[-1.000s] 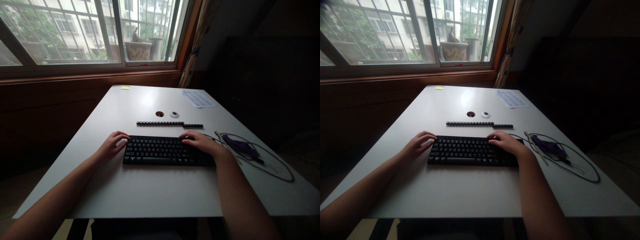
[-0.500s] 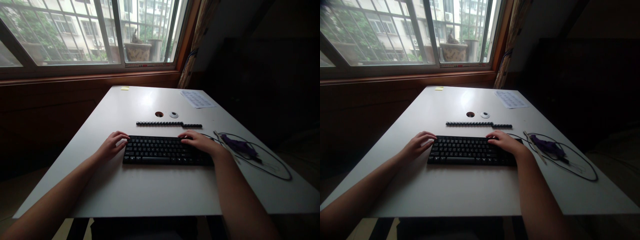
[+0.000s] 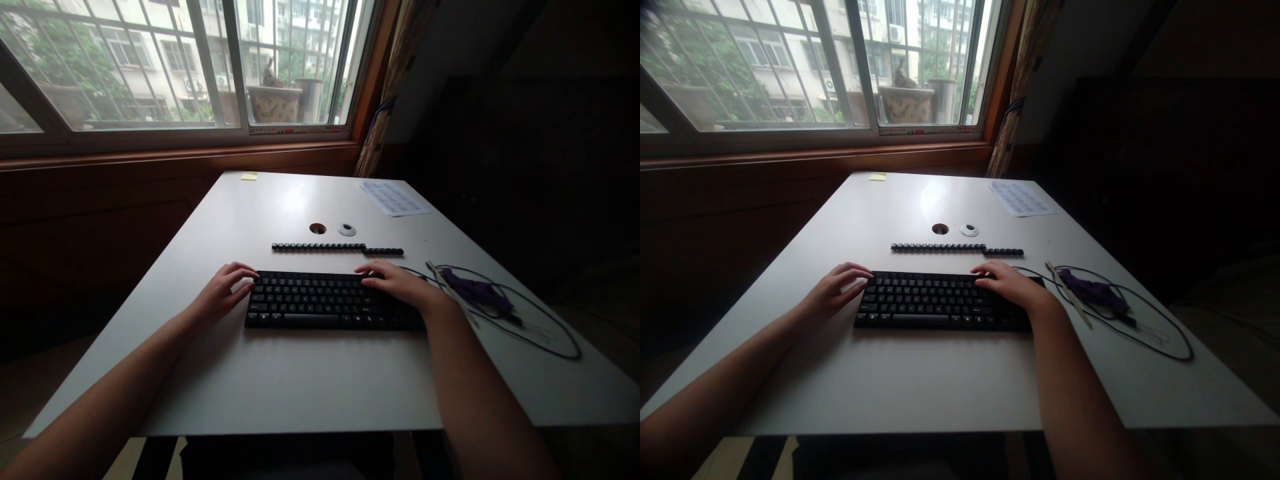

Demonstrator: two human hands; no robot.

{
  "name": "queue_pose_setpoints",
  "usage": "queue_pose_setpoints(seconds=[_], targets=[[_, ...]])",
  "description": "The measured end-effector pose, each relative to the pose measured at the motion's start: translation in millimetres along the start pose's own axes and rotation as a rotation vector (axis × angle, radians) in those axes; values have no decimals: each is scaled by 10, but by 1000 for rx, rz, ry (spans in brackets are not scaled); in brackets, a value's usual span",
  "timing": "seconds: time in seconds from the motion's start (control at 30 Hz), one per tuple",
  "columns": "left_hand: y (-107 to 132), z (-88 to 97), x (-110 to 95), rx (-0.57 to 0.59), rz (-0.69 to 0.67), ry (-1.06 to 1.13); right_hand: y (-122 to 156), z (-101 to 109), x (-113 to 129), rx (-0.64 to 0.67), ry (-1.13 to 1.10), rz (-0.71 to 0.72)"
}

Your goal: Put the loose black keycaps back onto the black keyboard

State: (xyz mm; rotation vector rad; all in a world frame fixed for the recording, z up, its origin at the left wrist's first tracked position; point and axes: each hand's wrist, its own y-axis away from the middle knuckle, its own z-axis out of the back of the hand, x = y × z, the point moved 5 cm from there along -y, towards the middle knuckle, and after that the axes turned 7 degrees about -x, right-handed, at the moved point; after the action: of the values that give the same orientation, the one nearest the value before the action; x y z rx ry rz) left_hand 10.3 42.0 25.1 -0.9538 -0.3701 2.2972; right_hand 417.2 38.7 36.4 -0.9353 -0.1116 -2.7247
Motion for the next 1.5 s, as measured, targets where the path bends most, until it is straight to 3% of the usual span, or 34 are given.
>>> queue_pose_setpoints(seconds=[1.5], targets=[[2, -5, 26, 14, 2, -12, 23, 27, 15, -45, 2, 5]])
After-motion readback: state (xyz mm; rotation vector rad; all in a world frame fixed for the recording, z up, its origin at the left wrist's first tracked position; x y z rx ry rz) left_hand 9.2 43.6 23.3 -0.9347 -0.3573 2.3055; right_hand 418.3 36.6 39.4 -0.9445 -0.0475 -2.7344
